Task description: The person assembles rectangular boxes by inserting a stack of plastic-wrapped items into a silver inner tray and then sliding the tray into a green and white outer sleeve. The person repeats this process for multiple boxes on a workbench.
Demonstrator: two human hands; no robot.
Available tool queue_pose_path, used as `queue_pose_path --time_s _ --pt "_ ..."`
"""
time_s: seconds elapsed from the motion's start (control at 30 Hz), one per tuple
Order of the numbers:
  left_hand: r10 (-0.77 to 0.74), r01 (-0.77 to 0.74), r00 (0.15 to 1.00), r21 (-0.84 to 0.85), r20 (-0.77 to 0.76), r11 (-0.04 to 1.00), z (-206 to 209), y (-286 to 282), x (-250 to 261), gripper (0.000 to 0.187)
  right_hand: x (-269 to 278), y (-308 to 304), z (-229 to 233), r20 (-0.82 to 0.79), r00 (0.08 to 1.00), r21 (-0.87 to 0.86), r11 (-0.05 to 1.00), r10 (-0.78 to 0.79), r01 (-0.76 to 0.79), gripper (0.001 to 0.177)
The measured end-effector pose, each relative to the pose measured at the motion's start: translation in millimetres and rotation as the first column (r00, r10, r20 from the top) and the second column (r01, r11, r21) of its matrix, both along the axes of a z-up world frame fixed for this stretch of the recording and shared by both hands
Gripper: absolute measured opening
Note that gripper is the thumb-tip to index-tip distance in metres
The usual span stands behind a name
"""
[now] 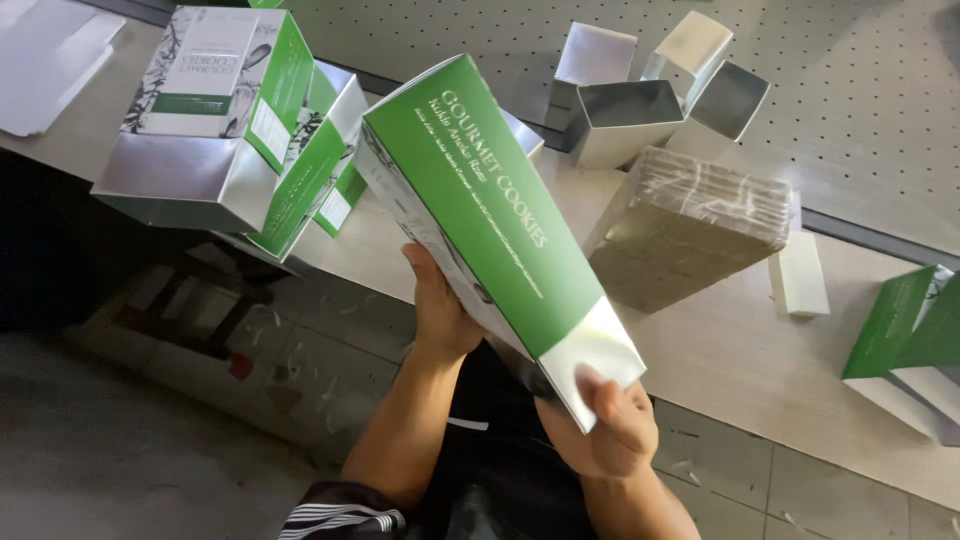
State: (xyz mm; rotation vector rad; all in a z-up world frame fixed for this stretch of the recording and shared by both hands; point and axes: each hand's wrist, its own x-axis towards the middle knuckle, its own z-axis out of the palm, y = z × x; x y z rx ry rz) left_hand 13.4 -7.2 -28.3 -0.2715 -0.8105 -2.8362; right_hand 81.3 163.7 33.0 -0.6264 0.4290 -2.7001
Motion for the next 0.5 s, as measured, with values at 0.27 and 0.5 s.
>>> queue_pose_path --time_s 0.27,0.5 --pt "0.240 -0.281 0.590 -0.082 0.771 0.956 71.6 0.4 13.6 0.090 -12.5 12.3 -56.5 -0.508 0.827 0.771 -0.300 0.241 0.561 0.043" --pt "0.295 -0.224 0.948 -0.409 0.120 0.885 42.1 11.0 33.5 0.104 -5.8 8.4 -68.0 -0.270 -0.288 -0.684 0.027 0.919 0.729 0.045"
